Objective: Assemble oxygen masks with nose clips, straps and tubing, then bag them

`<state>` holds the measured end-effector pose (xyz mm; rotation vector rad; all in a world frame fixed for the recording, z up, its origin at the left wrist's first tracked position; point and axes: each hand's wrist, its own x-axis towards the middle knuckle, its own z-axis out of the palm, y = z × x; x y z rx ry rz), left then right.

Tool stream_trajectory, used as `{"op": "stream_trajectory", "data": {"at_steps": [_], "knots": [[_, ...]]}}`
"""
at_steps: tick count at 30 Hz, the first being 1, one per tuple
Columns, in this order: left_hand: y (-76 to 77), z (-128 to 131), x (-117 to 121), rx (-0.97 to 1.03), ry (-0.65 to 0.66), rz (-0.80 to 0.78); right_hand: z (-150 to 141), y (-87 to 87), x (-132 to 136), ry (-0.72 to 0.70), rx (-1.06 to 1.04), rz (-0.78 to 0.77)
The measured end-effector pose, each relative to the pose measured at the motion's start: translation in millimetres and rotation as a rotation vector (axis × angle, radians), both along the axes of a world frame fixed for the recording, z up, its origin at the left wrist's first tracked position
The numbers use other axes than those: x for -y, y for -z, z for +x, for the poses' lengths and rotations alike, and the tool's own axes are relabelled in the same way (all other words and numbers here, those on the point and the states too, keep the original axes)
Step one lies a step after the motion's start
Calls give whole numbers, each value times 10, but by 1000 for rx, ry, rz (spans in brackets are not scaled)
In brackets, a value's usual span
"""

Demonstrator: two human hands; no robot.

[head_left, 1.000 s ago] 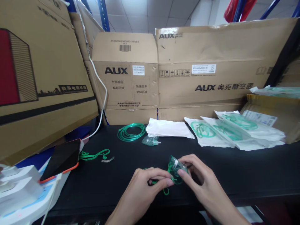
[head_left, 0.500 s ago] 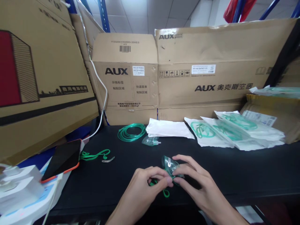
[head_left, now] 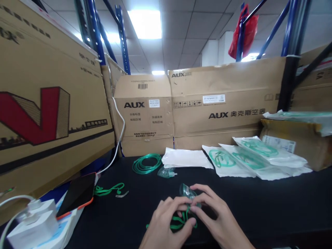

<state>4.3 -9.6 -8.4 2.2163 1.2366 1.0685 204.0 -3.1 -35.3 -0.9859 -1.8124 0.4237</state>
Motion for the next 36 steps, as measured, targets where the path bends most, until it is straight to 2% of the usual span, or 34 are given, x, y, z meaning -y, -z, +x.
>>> {"op": "stream_trajectory", "data": {"at_steps": [6,14,20,24,30,36], "knots": [[64,58,-8,-13,-49,109,13,43,-27,-9,-33,-24],[25,76,-7,-24,-73,107,4,-30,33,-33,-30,-20],[-42,46,26,-69,-90,79,2,-54,76,16,-60,6],[-72,33,22,-97,-86,60,-3,-52,101,61,-179,69],[-93,57,42,-69,-99,71,-10,-106,160,60,-162,246],[-79,52,25,-83,-87,48,39,-221,278,172,-309,280]]}}
